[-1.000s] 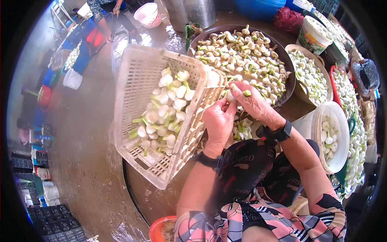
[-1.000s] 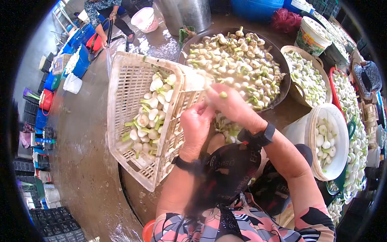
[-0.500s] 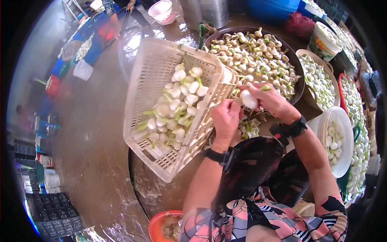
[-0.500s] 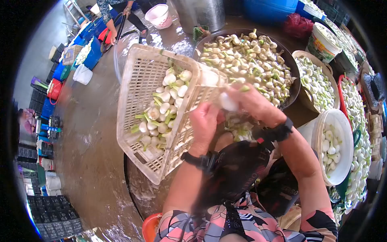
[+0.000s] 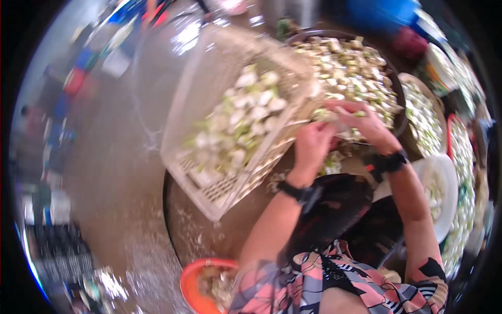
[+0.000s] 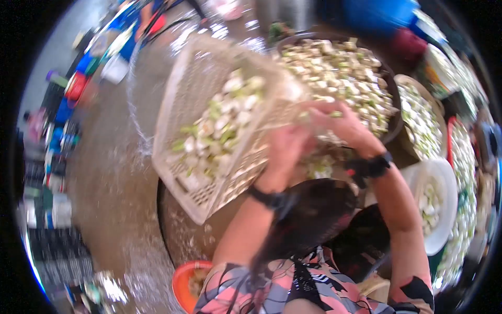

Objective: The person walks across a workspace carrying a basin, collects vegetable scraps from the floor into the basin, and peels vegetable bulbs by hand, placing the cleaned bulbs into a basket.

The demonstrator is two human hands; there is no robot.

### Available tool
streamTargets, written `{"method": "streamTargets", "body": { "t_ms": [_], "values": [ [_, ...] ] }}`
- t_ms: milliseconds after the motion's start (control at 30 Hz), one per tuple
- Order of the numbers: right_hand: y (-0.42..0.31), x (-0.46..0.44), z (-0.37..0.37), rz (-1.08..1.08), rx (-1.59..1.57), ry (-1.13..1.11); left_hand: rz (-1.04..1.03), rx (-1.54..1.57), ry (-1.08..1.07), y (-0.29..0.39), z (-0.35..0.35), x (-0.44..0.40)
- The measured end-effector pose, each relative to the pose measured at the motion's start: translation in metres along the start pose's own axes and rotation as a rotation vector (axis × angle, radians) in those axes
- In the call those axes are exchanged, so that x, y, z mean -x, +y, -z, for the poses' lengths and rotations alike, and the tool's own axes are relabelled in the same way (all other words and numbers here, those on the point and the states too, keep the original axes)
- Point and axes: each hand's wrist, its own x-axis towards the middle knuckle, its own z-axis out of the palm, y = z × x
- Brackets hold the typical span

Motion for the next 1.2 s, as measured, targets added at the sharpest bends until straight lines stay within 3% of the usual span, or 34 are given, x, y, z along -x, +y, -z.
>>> {"method": "streamTargets", "body": {
  "t_ms": [33,67,100,200,300,400,567,600,667,700,767,800,833,867,933,1033,1133,1167,1200],
  "values": [
    [0.012,-0.002,0.001,0.088,0.076,-0.023,-0.014,-0.116,-0.032,0.007,0.003,0.004],
    [0.009,0.001,-0.002,0.029,-0.002,-0.052,0.008,0.127,-0.01,-0.007,-0.002,0.003],
    [0.014,0.009,0.001,0.117,0.049,0.008,-0.005,0.163,-0.045,-0.006,-0.006,0.006],
    [0.009,0.023,0.009,0.063,0.091,0.007,-0.139,-0.019,-0.094,-0.011,-0.016,0.006],
    [0.005,0.029,0.001,0.067,-0.076,-0.017,-0.419,-0.324,0.024,-0.021,-0.013,0.008],
    [-0.024,0.036,0.001,0.007,-0.047,-0.099,-0.503,-0.366,0.133,-0.014,-0.017,0.011],
    [-0.02,0.031,0.002,0.091,-0.272,-0.049,-0.015,0.301,0.011,0.011,-0.012,0.015],
    [-0.021,0.027,0.006,0.104,-0.313,-0.126,-0.011,0.26,0.063,0.012,-0.007,0.014],
    [-0.004,0.031,0.025,0.17,-0.381,-0.034,-0.002,0.21,0.05,0.003,-0.015,0.004],
    [-0.003,0.03,0.033,0.225,-0.476,-0.025,-0.114,-0.102,0.002,-0.024,-0.01,-0.006],
    [0.001,0.022,0.041,0.313,-0.633,0.035,0.145,0.076,0.022,-0.034,-0.003,-0.008],
    [0.002,0.012,0.049,0.412,-0.532,-0.056,0.271,0.166,0.05,-0.038,0.0,-0.008],
    [0.007,0.009,0.047,0.36,-0.504,-0.04,0.202,-0.234,-0.06,-0.044,0.014,-0.011],
    [0.011,0.006,0.044,0.307,-0.476,-0.025,0.249,-0.047,0.046,-0.038,0.015,-0.003],
    [0.016,0.001,0.043,0.323,-0.464,-0.083,0.141,-0.156,-0.002,-0.049,0.02,-0.006],
    [0.019,-0.004,0.041,0.333,-0.545,-0.091,0.165,0.253,-0.005,-0.004,-0.001,-0.001],
    [0.009,0.002,0.038,0.211,-0.464,-0.092,0.209,0.439,-0.18,0.01,-0.019,-0.015],
    [0.003,0.003,0.038,0.209,-0.187,-0.061,0.174,0.413,-0.166,0.011,-0.028,-0.019],
    [0.006,0.003,0.039,0.169,-0.155,-0.046,0.217,0.405,-0.16,0.01,-0.03,-0.023]
  ]
}}
